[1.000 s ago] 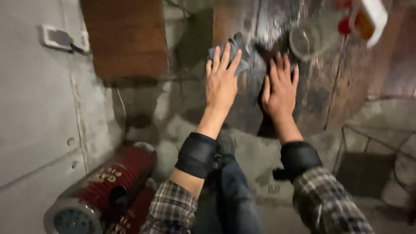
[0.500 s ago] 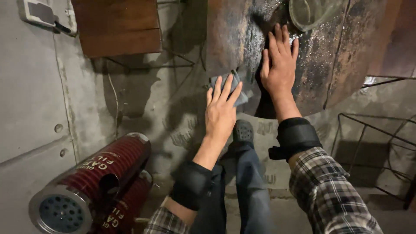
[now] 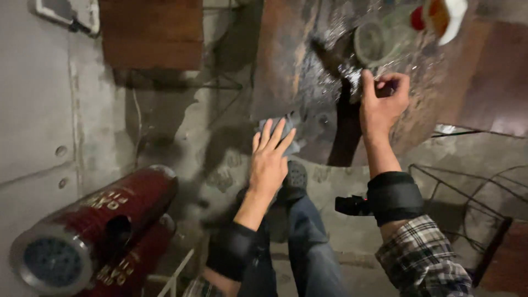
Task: The person sprays liquid from a bottle onto a round wooden table and wipes it with a cloth. They then move to a square wooden stool and repeat the spray and wipe process. The person continues cleaning multiple wooden surfaces in the room.
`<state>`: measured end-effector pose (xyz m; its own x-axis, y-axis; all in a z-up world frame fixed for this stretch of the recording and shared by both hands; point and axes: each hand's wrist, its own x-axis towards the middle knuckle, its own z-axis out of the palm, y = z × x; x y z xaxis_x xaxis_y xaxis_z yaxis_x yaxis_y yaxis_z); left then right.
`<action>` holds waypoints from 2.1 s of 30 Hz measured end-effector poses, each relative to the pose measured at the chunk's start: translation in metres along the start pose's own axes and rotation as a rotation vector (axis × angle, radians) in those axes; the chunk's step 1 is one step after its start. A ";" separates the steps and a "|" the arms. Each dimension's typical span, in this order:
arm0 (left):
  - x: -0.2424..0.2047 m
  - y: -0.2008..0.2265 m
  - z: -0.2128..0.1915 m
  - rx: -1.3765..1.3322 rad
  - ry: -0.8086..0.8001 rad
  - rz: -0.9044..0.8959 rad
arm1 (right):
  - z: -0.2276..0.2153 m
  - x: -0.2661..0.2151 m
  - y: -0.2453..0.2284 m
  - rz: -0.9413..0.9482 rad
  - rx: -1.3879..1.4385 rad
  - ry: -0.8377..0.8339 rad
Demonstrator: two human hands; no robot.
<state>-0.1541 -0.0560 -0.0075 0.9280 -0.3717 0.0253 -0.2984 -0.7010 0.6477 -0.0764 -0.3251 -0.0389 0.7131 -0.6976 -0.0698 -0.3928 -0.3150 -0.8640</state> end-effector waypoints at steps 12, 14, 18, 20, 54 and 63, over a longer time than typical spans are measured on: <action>-0.001 0.000 0.006 -0.032 0.034 -0.052 | 0.035 0.060 -0.025 -0.500 0.000 -0.282; -0.001 0.000 0.006 -0.018 0.048 -0.055 | 0.053 0.062 -0.036 -0.571 0.008 -0.309; 0.000 0.004 0.000 -0.023 0.053 -0.055 | 0.089 0.069 -0.057 -0.741 0.019 -0.370; 0.002 0.004 0.000 -0.027 0.035 -0.069 | 0.104 0.077 -0.060 -0.768 0.055 -0.404; 0.056 0.042 0.052 0.013 -0.028 0.013 | -0.043 0.052 0.029 -0.602 -0.693 -0.331; 0.177 0.044 0.077 0.086 -0.015 0.027 | -0.045 0.051 0.023 -0.580 -0.695 -0.348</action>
<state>-0.0201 -0.1995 -0.0336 0.9161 -0.3997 0.0299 -0.3418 -0.7400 0.5793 -0.0756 -0.3967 -0.0395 0.9922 -0.1195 0.0344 -0.1015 -0.9382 -0.3308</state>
